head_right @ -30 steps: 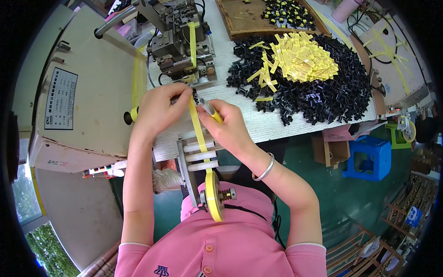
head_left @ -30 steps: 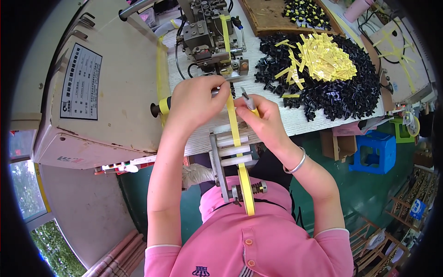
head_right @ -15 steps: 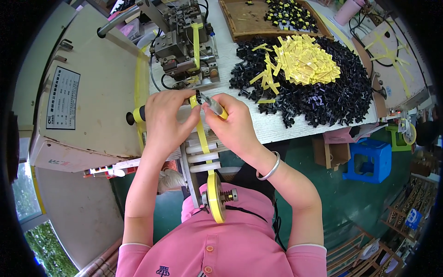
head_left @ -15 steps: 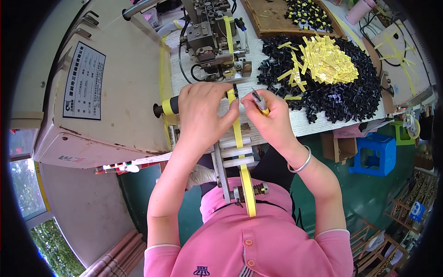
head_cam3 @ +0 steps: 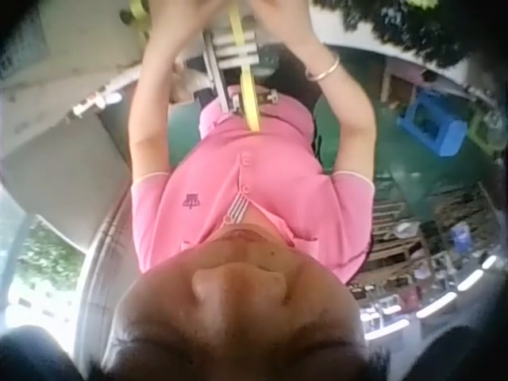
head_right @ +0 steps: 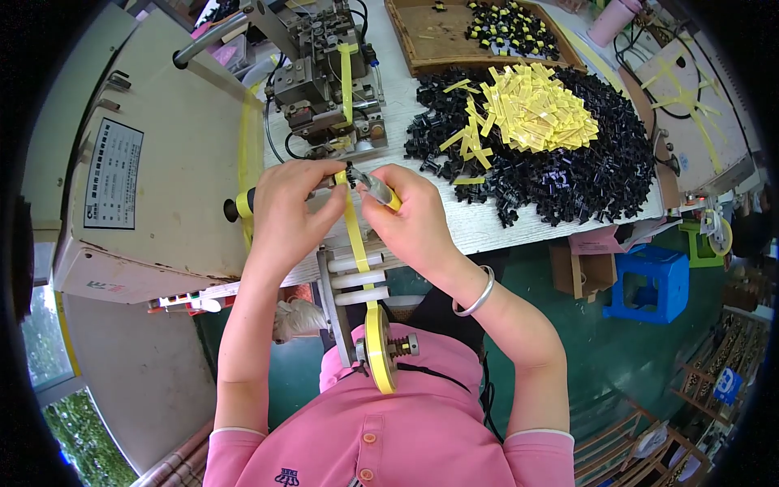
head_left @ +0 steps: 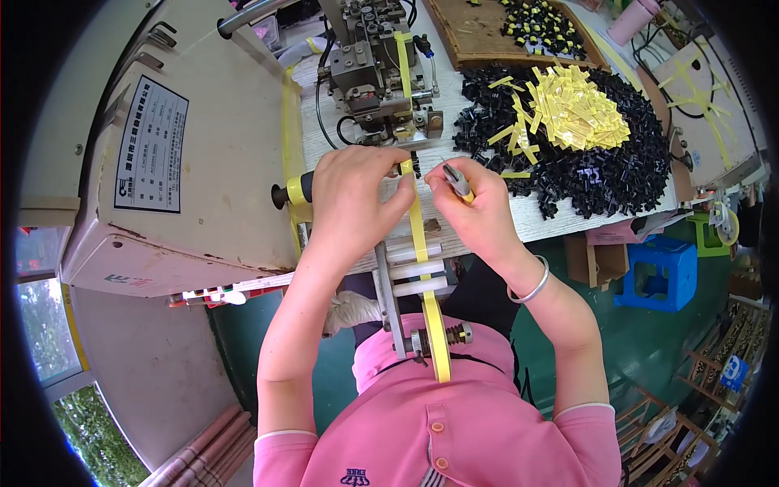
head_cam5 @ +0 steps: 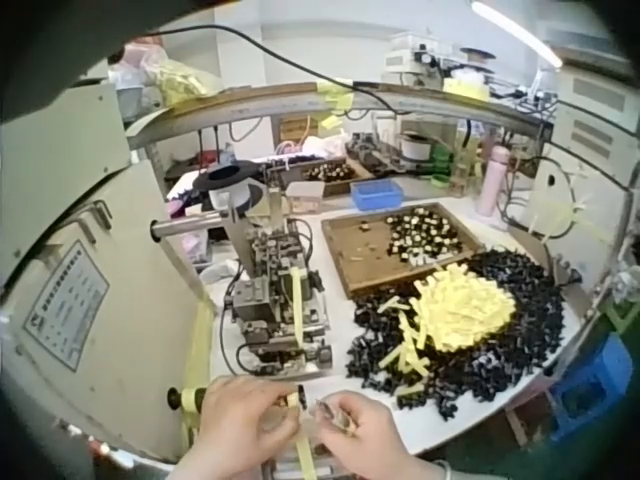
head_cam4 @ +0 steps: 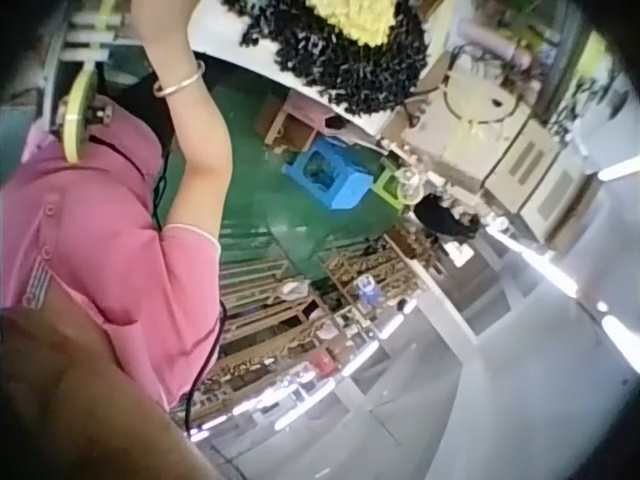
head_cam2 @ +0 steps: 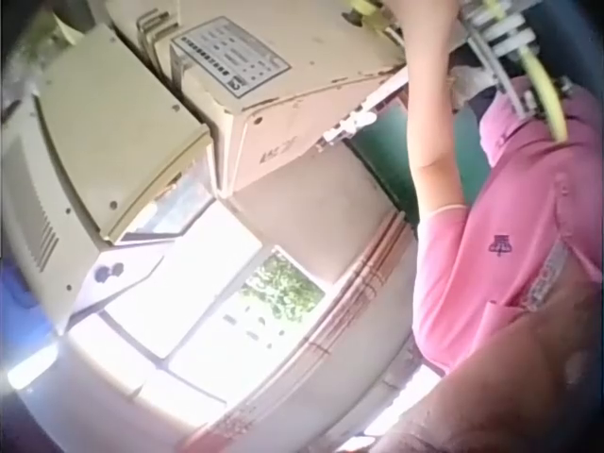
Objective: The person assembles small electronic components by manually crimping plastic parts onto wires using a crimping machine.
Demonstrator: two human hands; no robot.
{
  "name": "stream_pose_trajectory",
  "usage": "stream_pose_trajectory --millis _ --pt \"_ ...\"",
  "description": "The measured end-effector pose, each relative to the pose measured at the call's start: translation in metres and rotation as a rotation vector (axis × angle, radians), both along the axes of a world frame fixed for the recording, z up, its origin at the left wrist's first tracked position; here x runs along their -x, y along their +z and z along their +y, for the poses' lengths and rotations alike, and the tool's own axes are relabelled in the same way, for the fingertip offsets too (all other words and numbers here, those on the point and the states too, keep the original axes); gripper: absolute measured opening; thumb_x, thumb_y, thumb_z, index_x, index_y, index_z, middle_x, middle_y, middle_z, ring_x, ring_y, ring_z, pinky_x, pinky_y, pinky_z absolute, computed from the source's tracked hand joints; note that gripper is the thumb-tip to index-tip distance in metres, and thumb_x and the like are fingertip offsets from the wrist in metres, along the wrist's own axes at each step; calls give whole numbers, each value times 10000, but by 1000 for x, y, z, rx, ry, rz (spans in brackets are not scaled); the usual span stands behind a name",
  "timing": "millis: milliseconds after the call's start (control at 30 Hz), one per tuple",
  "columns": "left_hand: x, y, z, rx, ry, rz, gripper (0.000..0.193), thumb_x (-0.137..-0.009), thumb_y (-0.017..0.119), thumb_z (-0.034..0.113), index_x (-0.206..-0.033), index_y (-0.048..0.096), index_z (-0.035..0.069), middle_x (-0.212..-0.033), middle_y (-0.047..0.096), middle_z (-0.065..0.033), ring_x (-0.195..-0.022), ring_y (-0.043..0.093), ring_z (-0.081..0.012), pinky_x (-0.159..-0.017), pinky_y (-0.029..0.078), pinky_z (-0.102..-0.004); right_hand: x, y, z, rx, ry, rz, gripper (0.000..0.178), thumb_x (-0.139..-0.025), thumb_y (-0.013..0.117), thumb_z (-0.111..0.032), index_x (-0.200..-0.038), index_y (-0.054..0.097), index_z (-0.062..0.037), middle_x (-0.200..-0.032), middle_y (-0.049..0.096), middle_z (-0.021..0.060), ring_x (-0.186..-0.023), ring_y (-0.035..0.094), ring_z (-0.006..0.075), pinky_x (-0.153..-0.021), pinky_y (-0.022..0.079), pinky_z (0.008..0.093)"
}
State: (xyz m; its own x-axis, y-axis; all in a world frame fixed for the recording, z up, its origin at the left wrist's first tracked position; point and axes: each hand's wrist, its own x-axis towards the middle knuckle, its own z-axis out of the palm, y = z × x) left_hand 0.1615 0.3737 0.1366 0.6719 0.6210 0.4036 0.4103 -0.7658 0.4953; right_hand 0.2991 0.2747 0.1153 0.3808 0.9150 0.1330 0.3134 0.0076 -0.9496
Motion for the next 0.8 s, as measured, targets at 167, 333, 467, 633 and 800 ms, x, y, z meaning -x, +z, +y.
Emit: stream_pose_trajectory --millis 167,333,467,633,800 --pt "0 0 1 -43 -14 -4 196 -713 688 174 -884 663 81 -789 642 -59 -778 607 -247 -733 418 -372 0 0 2 -3 8 4 64 -843 586 -36 -873 610 15 -778 615 23 -701 504 47 -644 435 217" --pt "1 -1 1 -30 0 2 214 -712 695 196 -889 663 80 -794 642 -62 -788 608 -250 -744 418 -373 0 0 2 -41 2 -23 64 -838 584 -33 -871 605 18 -780 613 24 -702 504 50 -642 432 211" --pt "0 1 1 -57 -14 1 204 -718 691 199 -882 665 80 -793 646 -59 -775 611 -252 -734 423 -373 0 -3 1 -56 -3 -34 64 -839 582 -33 -871 606 18 -777 612 24 -698 503 51 -639 431 211" --pt "0 -1 2 -56 -3 -8 191 -717 691 191 -871 667 80 -781 647 -61 -766 611 -252 -724 423 -372 -1 -2 2 -32 -4 -49 61 -841 576 -27 -873 606 15 -783 616 28 -699 504 50 -638 432 211" --pt "-1 -2 2 -48 3 -13 185 -710 698 175 -862 667 74 -769 646 -60 -752 613 -251 -704 423 -370 0 -1 3 -54 -3 -30 61 -842 573 -24 -878 604 14 -789 618 27 -701 504 47 -636 431 205"
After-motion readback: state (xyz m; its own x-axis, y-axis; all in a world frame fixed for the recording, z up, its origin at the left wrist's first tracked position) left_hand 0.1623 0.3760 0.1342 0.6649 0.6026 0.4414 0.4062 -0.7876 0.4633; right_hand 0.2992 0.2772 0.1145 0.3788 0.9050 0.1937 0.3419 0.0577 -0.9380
